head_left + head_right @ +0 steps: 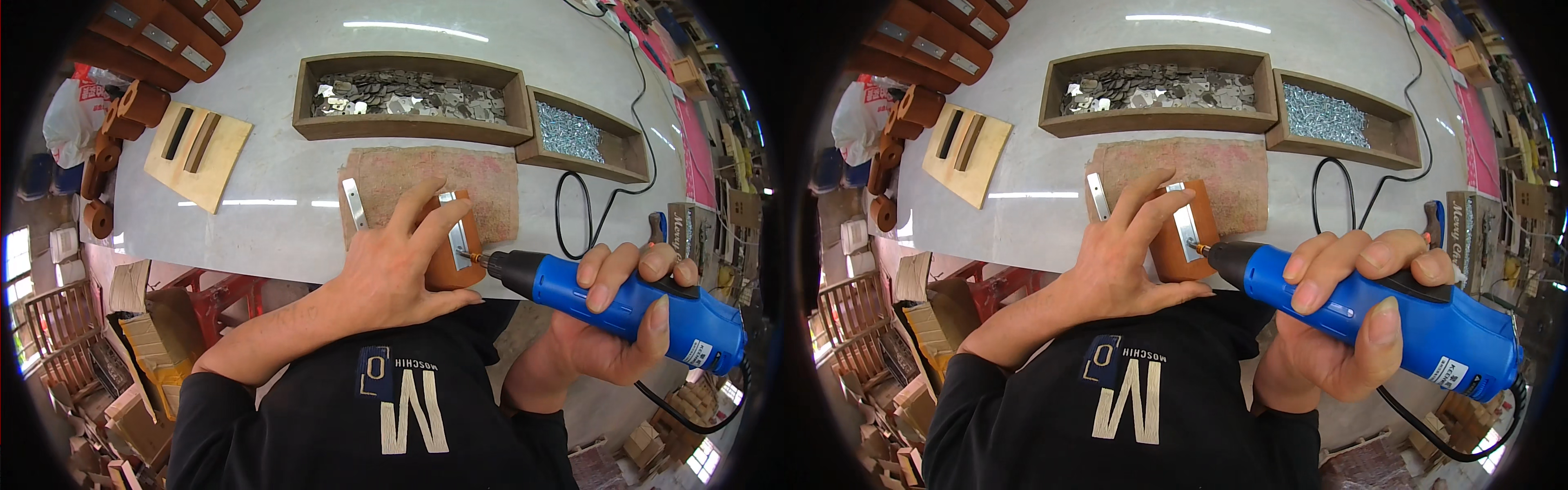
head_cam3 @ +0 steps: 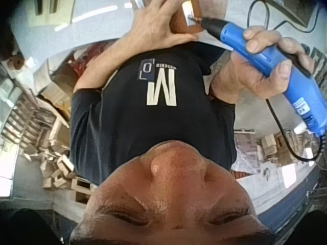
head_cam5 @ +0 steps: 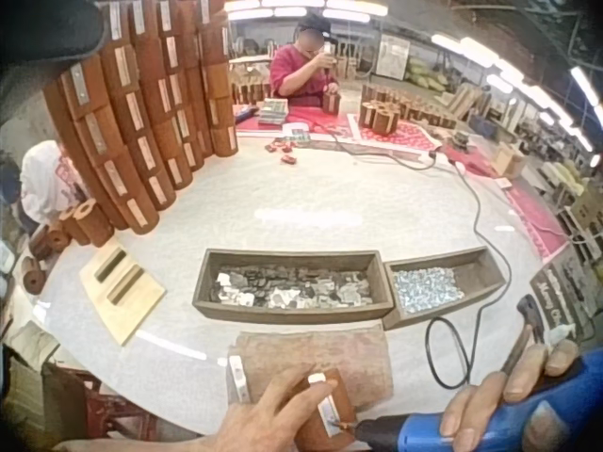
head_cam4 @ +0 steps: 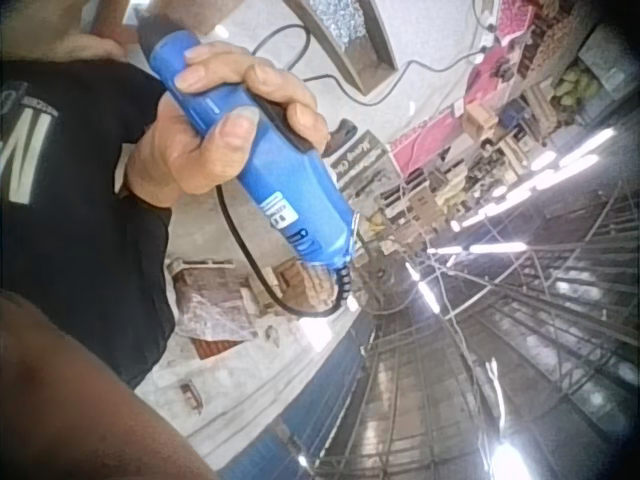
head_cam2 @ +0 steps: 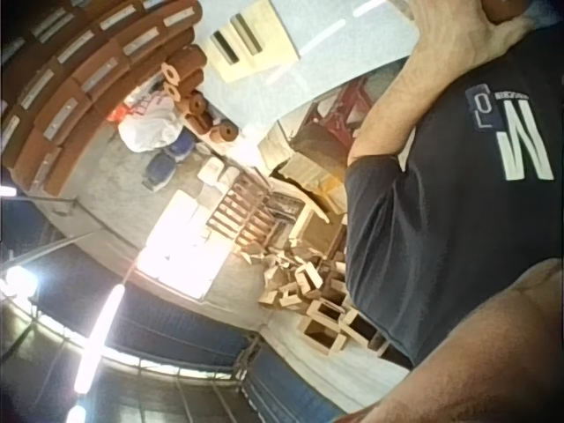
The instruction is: Attaching metal plates and hardware to cylindrical wooden furniture components using an electric screwdriver and hammer.
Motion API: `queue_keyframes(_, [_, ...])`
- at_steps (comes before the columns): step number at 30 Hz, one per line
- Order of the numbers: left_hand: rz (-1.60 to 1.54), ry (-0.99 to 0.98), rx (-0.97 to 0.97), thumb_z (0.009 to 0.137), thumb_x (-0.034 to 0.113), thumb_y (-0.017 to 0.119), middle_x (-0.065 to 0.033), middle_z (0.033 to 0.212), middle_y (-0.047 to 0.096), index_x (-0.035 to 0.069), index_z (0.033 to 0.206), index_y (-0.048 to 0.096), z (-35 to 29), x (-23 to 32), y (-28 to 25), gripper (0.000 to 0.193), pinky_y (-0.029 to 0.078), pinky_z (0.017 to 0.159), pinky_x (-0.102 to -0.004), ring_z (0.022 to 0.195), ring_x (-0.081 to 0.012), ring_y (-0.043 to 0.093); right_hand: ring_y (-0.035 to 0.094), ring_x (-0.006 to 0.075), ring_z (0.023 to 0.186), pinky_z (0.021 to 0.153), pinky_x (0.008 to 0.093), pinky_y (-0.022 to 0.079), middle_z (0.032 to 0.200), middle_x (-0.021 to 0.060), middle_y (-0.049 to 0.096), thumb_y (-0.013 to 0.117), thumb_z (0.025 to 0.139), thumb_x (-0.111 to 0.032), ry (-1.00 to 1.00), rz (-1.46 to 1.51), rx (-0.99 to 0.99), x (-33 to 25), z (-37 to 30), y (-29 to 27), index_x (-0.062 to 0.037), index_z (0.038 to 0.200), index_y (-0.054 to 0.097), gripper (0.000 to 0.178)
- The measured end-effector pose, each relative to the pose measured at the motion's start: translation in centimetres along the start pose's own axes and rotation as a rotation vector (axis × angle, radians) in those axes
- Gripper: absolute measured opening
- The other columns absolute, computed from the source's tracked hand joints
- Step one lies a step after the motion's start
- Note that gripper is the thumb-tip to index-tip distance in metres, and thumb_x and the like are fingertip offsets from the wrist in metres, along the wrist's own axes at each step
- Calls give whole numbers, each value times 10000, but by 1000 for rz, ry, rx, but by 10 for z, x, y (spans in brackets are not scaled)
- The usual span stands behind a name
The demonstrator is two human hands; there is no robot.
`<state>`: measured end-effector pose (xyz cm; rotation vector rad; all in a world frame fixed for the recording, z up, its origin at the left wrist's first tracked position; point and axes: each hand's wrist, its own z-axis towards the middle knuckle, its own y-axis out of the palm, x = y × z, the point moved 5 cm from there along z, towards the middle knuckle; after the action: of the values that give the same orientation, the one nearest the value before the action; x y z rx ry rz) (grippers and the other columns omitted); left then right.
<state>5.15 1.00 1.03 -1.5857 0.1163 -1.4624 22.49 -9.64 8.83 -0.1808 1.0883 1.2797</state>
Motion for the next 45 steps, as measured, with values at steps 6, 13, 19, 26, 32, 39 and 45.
queue_keyframes(6, [37, -107, -73, 609, 412, 909, -185, 1378, 474, 57, 1481, 338, 1, 0, 2, 1102, 576, 753, -435, 1033, -371, 648, 599, 214, 661, 660, 423, 509, 1132, 141, 551, 542, 924, -133, -23, -44, -17, 2, -3, 8, -59, 1305, 417, 408])
queue_keyframes(13, [110, -116, -60, 597, 473, 894, -163, 1350, 498, 13, 1460, 363, 4, 1, 5, 1112, 580, 739, -410, 983, -333, 669, 588, 206, 636, 654, 411, 505, 1110, 126, 549, 539, 925, -143, -44, -102, -16, -1, -10, 13, -69, 1289, 420, 390])
queue_keyframes(19, [118, -89, -56, 598, 465, 895, -149, 1324, 515, 9, 1427, 403, 7, 2, 6, 1066, 581, 722, -388, 963, -316, 676, 578, 204, 608, 621, 405, 499, 1094, 121, 535, 539, 921, -154, -107, -162, 86, -4, -22, 14, -69, 1292, 410, 402])
queue_keyframes(26, [123, -53, 12, 575, 428, 908, -144, 1304, 529, 11, 1375, 460, 6, 3, 6, 1007, 580, 719, -382, 957, -305, 681, 579, 200, 607, 607, 399, 524, 1077, 119, 521, 547, 974, -175, -205, -280, 154, -9, -36, 21, -45, 1303, 388, 387])
queue_keyframes(32, [94, -50, 9, 565, 387, 912, -144, 1300, 531, 32, 1381, 463, 6, 1, 7, 997, 582, 714, -381, 934, -304, 686, 599, 205, 622, 597, 400, 534, 1043, 112, 526, 581, 969, -173, -147, -288, -49, -10, -25, 30, -61, 1225, 393, 337])
queue_keyframes(39, [86, -65, 10, 560, 376, 913, -147, 1309, 520, 40, 1386, 462, 5, 0, 8, 1000, 583, 695, -377, 903, -301, 693, 609, 227, 640, 575, 388, 538, 998, 103, 532, 586, 970, -161, -98, -266, -147, -4, -18, 36, -77, 1188, 378, 313])
queue_keyframes(45, [97, -71, 18, 555, 374, 916, -147, 1310, 517, 41, 1393, 456, 6, 1, 10, 1012, 582, 684, -376, 881, -302, 695, 599, 221, 641, 575, 382, 530, 993, 108, 527, 548, 982, -150, -112, -271, -121, -4, -17, 34, -54, 1223, 369, 316])
